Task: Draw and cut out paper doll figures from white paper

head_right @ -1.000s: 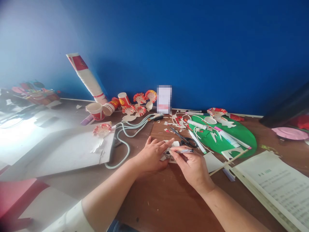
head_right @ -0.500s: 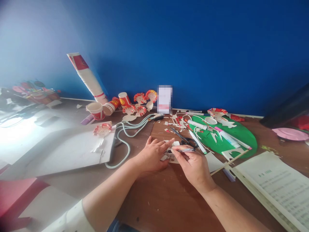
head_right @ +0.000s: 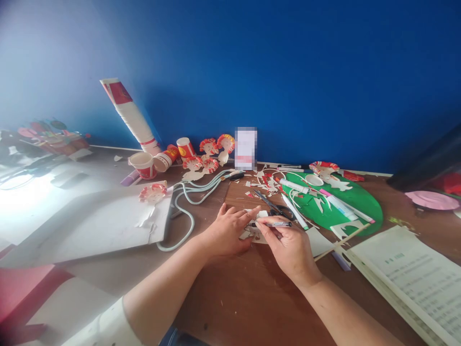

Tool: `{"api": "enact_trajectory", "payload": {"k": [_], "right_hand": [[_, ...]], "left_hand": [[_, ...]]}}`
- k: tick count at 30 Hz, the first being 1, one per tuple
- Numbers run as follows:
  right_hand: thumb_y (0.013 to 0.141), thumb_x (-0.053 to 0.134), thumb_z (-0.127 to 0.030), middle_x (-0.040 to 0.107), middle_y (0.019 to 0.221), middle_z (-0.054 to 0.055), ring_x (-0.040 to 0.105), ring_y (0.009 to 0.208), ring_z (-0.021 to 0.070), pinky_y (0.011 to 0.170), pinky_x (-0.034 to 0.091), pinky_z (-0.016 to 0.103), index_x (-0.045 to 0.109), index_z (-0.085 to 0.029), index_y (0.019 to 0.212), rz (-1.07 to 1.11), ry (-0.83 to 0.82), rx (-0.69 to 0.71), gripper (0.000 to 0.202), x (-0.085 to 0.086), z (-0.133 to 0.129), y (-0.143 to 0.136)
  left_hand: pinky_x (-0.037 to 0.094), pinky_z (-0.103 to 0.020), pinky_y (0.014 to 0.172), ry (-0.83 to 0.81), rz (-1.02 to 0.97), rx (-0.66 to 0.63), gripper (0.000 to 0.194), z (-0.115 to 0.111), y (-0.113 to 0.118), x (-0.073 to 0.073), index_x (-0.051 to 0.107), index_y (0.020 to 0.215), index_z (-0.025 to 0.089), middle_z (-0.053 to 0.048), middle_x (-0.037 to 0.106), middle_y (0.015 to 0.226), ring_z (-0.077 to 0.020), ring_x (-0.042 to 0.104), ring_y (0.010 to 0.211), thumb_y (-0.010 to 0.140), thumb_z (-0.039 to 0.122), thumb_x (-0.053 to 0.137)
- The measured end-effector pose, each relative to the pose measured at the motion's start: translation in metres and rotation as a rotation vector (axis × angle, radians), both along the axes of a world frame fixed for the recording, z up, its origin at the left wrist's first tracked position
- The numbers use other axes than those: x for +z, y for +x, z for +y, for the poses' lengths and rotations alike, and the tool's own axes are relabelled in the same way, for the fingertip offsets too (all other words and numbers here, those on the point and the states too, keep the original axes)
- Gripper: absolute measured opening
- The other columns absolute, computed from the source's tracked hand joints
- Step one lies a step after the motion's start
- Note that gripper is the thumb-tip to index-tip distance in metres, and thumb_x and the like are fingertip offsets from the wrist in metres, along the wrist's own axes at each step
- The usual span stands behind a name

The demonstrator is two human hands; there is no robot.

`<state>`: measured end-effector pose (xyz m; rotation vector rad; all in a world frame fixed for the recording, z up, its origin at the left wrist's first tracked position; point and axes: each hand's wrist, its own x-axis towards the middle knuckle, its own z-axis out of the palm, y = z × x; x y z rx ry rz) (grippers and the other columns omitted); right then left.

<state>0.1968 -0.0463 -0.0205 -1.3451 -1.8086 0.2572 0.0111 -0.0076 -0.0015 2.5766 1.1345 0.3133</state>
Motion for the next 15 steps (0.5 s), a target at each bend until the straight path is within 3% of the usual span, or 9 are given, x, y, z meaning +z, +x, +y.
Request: {"api": "enact_trajectory", "payload": {"k": [15], "right_hand": [[0.086, 0.06, -0.027, 0.072, 0.095, 0.002, 0.066, 0.089, 0.0174, 0.084, 0.051, 0.028, 0.069, -0.022, 0.094, 0.021, 0.006, 0.019, 0.013, -0.0006, 0.0002, -0.0001]], "left_hand": [[0.014, -0.059, 0.106, 0.018, 0.008, 0.016, 0.081, 0.0002, 0.0005, -0.0016, 0.015, 0.145, 0.032, -0.004, 0.056, 0.123, -0.027, 0.045, 0.112, 0.075, 0.042, 0.054]]}}
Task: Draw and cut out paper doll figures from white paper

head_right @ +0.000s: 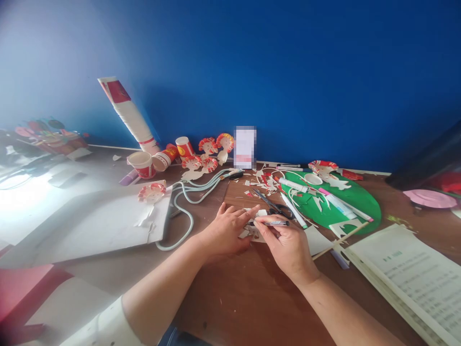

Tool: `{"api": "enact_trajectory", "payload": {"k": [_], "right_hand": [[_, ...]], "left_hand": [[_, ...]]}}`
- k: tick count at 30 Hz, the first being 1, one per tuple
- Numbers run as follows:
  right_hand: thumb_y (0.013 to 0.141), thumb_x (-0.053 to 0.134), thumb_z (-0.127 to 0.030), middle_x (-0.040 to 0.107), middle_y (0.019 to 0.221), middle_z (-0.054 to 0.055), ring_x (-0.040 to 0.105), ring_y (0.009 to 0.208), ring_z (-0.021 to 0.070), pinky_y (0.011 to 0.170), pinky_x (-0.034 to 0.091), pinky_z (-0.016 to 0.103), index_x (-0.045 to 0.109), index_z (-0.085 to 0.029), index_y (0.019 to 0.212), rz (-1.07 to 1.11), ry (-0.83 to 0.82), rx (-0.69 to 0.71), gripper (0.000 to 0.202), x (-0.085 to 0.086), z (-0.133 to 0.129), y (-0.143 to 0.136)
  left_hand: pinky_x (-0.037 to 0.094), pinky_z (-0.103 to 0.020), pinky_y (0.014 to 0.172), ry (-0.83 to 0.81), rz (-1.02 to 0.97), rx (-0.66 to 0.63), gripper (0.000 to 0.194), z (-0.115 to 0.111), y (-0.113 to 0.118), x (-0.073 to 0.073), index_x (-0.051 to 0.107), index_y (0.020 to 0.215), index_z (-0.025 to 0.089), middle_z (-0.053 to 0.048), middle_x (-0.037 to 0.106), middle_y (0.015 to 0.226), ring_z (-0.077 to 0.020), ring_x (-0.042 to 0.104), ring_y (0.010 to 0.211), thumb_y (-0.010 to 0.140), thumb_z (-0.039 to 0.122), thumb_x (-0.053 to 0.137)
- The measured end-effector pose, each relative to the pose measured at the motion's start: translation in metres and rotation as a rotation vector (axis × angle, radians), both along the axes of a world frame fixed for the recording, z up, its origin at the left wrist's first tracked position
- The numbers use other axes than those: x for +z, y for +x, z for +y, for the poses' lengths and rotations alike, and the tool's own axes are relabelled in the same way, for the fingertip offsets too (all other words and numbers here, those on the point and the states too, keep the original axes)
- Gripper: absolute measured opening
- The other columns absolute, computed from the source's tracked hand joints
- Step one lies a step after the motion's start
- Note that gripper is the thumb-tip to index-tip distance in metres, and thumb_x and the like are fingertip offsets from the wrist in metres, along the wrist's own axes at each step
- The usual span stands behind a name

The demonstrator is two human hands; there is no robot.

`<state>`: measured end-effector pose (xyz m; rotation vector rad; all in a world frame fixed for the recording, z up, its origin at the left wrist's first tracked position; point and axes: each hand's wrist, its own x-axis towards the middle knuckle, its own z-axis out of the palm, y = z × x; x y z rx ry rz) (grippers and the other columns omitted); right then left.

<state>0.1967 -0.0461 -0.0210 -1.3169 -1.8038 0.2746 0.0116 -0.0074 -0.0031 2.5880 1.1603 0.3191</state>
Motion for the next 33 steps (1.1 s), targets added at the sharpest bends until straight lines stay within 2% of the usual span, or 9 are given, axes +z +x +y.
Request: {"api": "enact_trajectory", "payload": {"k": [10, 24, 33], "right_hand": [[0.085, 0.061, -0.025, 0.072, 0.094, 0.002, 0.066, 0.088, 0.0171, 0.083, 0.052, 0.028, 0.069, -0.021, 0.093, -0.001, 0.024, 0.015, 0.012, 0.0009, 0.0009, -0.003], [0.084, 0.062, -0.023, 0.072, 0.092, 0.002, 0.067, 0.088, 0.0186, 0.082, 0.052, 0.029, 0.069, -0.022, 0.094, -0.039, 0.076, 0.011, 0.012, 0.0038, -0.0025, -0.0028], [0.086, 0.059, -0.029, 0.073, 0.093, 0.003, 0.069, 0.085, 0.019, 0.08, 0.054, 0.028, 0.07, -0.022, 0.092, -0.005, -0.013, -0.019, 0.015, 0.0052, -0.0008, -0.004]], "left_hand": [[0.011, -0.061, 0.107, -0.02, -0.018, 0.003, 0.079, -0.0002, 0.0005, -0.0002, 0.017, 0.145, 0.032, -0.003, 0.055, 0.126, -0.0271, 0.044, 0.113, 0.075, 0.039, 0.053], [0.013, -0.06, 0.107, -0.006, -0.007, -0.005, 0.08, 0.0009, 0.0004, -0.0012, 0.017, 0.145, 0.031, -0.004, 0.054, 0.127, -0.0274, 0.045, 0.113, 0.073, 0.04, 0.053], [0.014, -0.06, 0.106, -0.005, -0.012, -0.002, 0.08, 0.0004, 0.0002, 0.0001, 0.017, 0.145, 0.032, -0.003, 0.057, 0.123, -0.0269, 0.046, 0.11, 0.074, 0.041, 0.053]]}}
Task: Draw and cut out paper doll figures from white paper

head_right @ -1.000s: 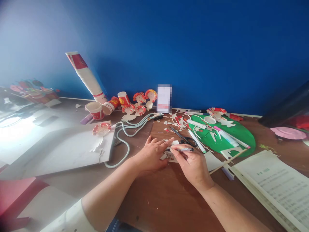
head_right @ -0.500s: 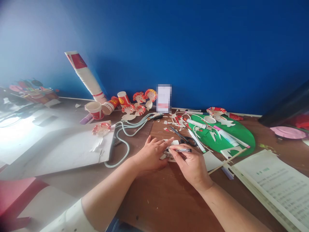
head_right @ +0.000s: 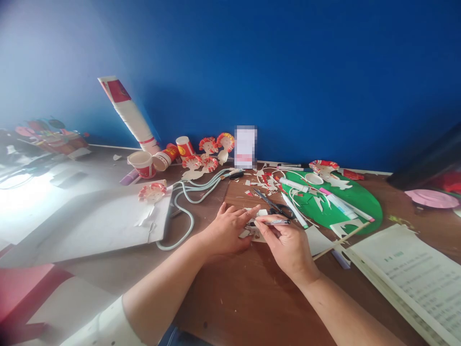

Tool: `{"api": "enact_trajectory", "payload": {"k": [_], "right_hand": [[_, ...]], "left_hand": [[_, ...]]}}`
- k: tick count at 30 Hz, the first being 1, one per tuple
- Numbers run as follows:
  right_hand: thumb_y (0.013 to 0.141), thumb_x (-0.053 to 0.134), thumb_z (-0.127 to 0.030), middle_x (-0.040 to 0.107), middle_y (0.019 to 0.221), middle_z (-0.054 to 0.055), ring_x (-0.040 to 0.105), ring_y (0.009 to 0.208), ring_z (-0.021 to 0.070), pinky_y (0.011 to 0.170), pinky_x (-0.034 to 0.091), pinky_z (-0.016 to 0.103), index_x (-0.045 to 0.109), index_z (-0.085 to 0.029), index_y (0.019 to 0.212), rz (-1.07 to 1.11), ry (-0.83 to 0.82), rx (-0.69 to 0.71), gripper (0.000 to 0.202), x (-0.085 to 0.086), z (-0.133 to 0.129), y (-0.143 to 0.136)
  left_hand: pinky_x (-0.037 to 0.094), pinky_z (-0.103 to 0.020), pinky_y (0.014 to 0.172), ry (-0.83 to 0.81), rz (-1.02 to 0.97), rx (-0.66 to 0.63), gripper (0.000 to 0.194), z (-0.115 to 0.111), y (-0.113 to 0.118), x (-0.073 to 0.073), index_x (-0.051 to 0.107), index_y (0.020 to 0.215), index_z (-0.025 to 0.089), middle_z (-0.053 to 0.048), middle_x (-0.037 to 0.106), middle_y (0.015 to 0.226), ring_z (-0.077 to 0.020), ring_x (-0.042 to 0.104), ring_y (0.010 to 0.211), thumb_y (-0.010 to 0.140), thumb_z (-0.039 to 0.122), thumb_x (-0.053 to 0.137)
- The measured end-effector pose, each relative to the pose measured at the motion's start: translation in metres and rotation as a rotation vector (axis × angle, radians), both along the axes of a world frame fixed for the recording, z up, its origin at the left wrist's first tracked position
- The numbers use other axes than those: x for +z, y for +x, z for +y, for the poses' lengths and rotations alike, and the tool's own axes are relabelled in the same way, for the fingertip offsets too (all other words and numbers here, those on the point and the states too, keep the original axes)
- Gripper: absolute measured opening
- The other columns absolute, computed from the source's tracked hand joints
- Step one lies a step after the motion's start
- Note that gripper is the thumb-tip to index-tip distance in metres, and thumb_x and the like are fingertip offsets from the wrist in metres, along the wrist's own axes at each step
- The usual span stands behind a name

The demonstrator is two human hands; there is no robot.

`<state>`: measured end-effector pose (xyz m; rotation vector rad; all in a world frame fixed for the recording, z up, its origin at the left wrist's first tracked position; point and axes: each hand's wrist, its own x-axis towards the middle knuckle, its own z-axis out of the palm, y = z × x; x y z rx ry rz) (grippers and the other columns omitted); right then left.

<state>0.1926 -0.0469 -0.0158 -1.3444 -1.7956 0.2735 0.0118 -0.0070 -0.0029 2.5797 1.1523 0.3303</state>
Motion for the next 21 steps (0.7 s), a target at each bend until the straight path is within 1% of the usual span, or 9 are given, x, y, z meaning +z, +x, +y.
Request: {"api": "enact_trajectory", "payload": {"k": [7, 13, 17, 21], "right_hand": [[0.084, 0.059, -0.034, 0.076, 0.086, 0.001, 0.071, 0.078, 0.02, 0.073, 0.057, 0.028, 0.072, -0.024, 0.085, 0.028, -0.053, -0.083, 0.016, 0.007, 0.001, 0.0], [0.083, 0.06, -0.036, 0.076, 0.085, 0.001, 0.072, 0.075, 0.021, 0.068, 0.059, 0.028, 0.072, -0.024, 0.082, 0.08, -0.081, -0.093, 0.017, 0.011, 0.0, -0.001], [0.083, 0.06, -0.035, 0.076, 0.085, 0.001, 0.072, 0.077, 0.0204, 0.07, 0.058, 0.027, 0.071, -0.024, 0.082, 0.087, -0.08, -0.087, 0.016, 0.011, -0.001, -0.002], [0.083, 0.061, -0.035, 0.076, 0.087, 0.001, 0.071, 0.079, 0.0201, 0.073, 0.058, 0.027, 0.071, -0.024, 0.083, 0.074, -0.083, -0.099, 0.016, 0.008, 0.0, -0.001]], "left_hand": [[0.014, -0.06, 0.106, -0.015, 0.031, -0.006, 0.083, 0.001, 0.0, 0.001, 0.014, 0.145, 0.031, -0.004, 0.055, 0.126, -0.0278, 0.044, 0.113, 0.074, 0.042, 0.054], [0.013, -0.059, 0.107, -0.024, 0.023, -0.01, 0.084, 0.0, 0.0, 0.001, 0.013, 0.146, 0.032, -0.004, 0.054, 0.127, -0.0281, 0.043, 0.116, 0.074, 0.042, 0.055], [0.014, -0.06, 0.107, -0.004, 0.023, -0.014, 0.084, 0.0, 0.0, 0.0, 0.013, 0.145, 0.032, -0.004, 0.054, 0.126, -0.0276, 0.043, 0.115, 0.074, 0.042, 0.055], [0.014, -0.06, 0.106, -0.004, 0.022, -0.013, 0.083, 0.0, 0.0, -0.001, 0.014, 0.145, 0.032, -0.004, 0.055, 0.125, -0.0277, 0.043, 0.115, 0.074, 0.043, 0.055]]}}
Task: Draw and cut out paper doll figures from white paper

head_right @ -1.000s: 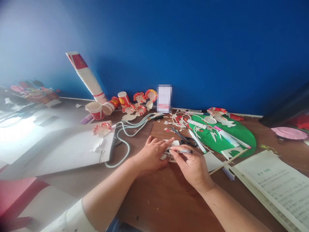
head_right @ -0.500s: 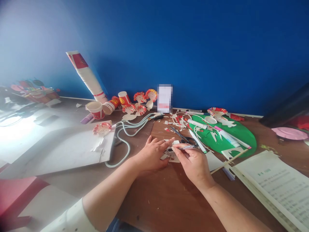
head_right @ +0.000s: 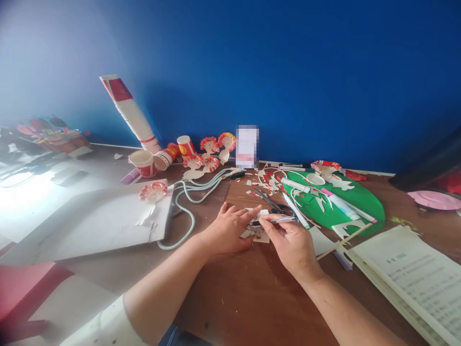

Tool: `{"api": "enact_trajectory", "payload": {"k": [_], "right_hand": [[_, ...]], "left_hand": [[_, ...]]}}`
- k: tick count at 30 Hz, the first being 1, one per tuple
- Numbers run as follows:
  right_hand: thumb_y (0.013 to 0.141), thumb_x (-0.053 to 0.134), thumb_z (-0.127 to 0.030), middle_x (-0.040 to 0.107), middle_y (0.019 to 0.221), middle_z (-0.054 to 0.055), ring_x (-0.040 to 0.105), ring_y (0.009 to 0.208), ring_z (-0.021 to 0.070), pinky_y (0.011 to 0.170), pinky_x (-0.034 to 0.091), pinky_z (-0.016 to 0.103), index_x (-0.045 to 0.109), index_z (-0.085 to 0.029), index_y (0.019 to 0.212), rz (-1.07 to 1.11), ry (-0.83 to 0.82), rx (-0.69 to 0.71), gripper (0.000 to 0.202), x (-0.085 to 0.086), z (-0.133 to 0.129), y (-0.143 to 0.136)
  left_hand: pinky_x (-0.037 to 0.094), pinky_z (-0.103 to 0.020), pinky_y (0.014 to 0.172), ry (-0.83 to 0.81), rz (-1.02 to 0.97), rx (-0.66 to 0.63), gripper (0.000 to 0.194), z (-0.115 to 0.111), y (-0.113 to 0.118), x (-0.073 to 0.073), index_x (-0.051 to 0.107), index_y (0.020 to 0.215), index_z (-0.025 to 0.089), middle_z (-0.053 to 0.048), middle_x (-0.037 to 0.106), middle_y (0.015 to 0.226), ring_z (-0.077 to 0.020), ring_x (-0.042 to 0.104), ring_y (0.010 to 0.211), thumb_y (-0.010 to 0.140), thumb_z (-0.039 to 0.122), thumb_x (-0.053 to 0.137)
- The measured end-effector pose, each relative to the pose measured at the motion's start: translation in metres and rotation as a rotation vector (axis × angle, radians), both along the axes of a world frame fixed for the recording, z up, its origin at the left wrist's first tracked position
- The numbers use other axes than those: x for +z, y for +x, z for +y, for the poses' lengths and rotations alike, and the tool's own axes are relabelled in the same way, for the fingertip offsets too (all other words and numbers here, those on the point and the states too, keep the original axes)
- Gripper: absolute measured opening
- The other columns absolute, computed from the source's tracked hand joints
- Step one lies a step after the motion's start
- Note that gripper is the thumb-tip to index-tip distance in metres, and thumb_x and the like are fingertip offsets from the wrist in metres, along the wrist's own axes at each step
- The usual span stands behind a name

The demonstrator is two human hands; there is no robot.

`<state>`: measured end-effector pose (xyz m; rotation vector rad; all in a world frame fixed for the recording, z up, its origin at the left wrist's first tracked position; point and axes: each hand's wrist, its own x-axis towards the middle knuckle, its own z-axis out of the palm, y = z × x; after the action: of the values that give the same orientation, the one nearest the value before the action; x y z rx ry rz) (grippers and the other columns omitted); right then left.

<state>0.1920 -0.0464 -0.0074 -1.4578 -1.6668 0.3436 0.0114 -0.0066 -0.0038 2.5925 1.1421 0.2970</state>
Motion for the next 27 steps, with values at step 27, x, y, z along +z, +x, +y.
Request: {"api": "enact_trajectory", "payload": {"k": [27], "right_hand": [[0.086, 0.058, -0.032, 0.074, 0.093, 0.004, 0.069, 0.087, 0.0212, 0.083, 0.054, 0.033, 0.071, -0.022, 0.089, -0.124, 0.157, 0.046, 0.017, -0.0074, 0.0063, 0.0031]], "left_hand": [[0.013, -0.062, 0.106, -0.008, -0.009, -0.002, 0.082, 0.0022, -0.0002, 0.0002, 0.013, 0.145, 0.032, -0.003, 0.054, 0.128, -0.0272, 0.044, 0.115, 0.075, 0.042, 0.054]]}}
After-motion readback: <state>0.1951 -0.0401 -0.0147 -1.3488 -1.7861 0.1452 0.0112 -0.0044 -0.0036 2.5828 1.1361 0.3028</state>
